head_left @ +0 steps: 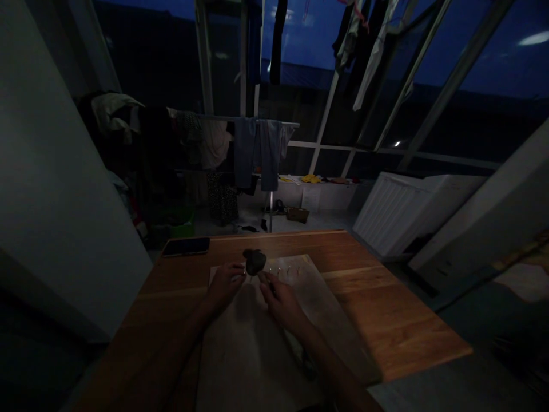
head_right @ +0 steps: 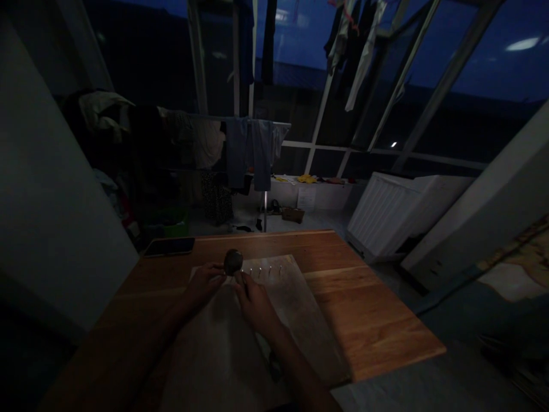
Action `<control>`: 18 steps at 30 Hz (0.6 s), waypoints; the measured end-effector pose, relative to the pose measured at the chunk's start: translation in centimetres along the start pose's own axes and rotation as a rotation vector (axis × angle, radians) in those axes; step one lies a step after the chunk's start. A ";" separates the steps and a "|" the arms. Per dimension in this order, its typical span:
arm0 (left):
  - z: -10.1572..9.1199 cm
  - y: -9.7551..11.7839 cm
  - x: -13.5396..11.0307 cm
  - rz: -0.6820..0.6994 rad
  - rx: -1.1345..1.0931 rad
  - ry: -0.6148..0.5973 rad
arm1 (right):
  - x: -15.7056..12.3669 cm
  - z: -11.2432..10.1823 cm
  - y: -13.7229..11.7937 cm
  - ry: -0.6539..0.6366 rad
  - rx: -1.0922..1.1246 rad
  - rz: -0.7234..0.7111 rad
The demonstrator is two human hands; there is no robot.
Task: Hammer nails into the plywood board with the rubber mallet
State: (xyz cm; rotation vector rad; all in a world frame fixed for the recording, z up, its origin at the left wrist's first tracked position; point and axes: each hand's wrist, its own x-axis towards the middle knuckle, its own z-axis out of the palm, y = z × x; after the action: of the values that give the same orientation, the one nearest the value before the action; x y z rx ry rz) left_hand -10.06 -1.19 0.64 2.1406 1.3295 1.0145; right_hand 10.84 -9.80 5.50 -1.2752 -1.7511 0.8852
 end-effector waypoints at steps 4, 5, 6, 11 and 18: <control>-0.1 0.0 0.1 0.008 -0.017 -0.041 | 1.2 1.5 0.0 -0.028 -0.058 -0.044; -0.1 0.0 0.1 0.007 -0.022 -0.048 | 1.3 1.7 0.1 -0.029 -0.068 -0.041; -0.2 0.0 0.1 0.002 -0.026 -0.053 | 1.3 1.9 0.2 -0.023 -0.070 -0.031; -0.3 0.1 0.1 -0.013 -0.032 -0.067 | 0.9 1.9 0.3 0.000 -0.061 -0.004; -0.3 0.1 0.1 -0.010 -0.028 -0.058 | 0.7 2.5 0.1 0.001 -0.055 -0.005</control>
State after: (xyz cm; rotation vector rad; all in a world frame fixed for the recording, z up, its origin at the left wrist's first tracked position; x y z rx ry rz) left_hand -10.14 -1.17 0.93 2.1244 1.2897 0.9540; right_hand 8.48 -9.29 4.43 -1.3056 -1.7878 0.8390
